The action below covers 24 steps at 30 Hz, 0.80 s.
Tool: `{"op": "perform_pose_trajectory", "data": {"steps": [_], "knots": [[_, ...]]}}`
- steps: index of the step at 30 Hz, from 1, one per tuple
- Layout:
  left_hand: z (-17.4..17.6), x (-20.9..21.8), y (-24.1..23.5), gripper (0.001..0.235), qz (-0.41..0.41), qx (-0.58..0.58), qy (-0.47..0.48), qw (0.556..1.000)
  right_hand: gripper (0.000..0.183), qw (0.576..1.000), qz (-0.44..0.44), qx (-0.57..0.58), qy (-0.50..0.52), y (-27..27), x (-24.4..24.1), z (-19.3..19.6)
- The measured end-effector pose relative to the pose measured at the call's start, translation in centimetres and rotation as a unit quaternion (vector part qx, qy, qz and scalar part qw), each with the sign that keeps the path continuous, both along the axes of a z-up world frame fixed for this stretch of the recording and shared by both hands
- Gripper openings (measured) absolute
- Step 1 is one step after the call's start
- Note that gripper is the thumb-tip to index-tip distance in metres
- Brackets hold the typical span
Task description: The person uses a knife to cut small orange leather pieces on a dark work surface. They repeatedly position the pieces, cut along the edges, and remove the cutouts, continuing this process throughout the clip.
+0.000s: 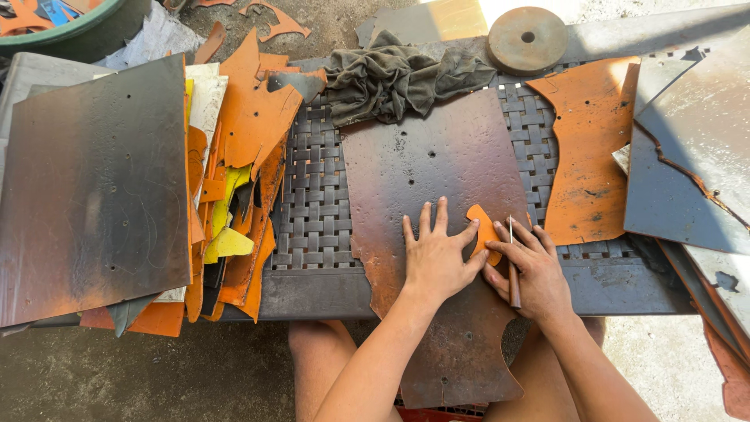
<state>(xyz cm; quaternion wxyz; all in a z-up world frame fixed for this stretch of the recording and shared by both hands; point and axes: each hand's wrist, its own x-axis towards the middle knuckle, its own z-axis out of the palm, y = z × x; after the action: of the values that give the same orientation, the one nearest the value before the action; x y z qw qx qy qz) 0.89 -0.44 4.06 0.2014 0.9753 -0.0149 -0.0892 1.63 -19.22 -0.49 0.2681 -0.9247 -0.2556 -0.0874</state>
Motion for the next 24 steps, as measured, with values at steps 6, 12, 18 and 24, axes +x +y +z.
{"op": "perform_pose_trajectory", "data": {"steps": [6,12,18,24], "knots": [[-0.4,1.1,-3.5,0.034,-0.095,0.159,-0.018,0.983,0.045,1.0,0.022,0.006,-0.019,-0.2,0.5,-0.3],[-1.3,2.4,-4.4,0.026,-0.069,0.136,0.041,0.987,0.034,0.957,-0.056,0.044,0.28,-2.5,5.6,0.7],[-0.2,2.4,-4.0,0.051,-0.059,0.111,0.122,0.985,0.053,0.887,-0.042,0.312,0.339,-1.8,9.8,-0.1],[0.5,2.3,-3.9,0.04,-0.066,0.106,0.089,0.988,0.036,0.872,-0.053,0.315,0.372,0.4,10.8,-1.8]]}}
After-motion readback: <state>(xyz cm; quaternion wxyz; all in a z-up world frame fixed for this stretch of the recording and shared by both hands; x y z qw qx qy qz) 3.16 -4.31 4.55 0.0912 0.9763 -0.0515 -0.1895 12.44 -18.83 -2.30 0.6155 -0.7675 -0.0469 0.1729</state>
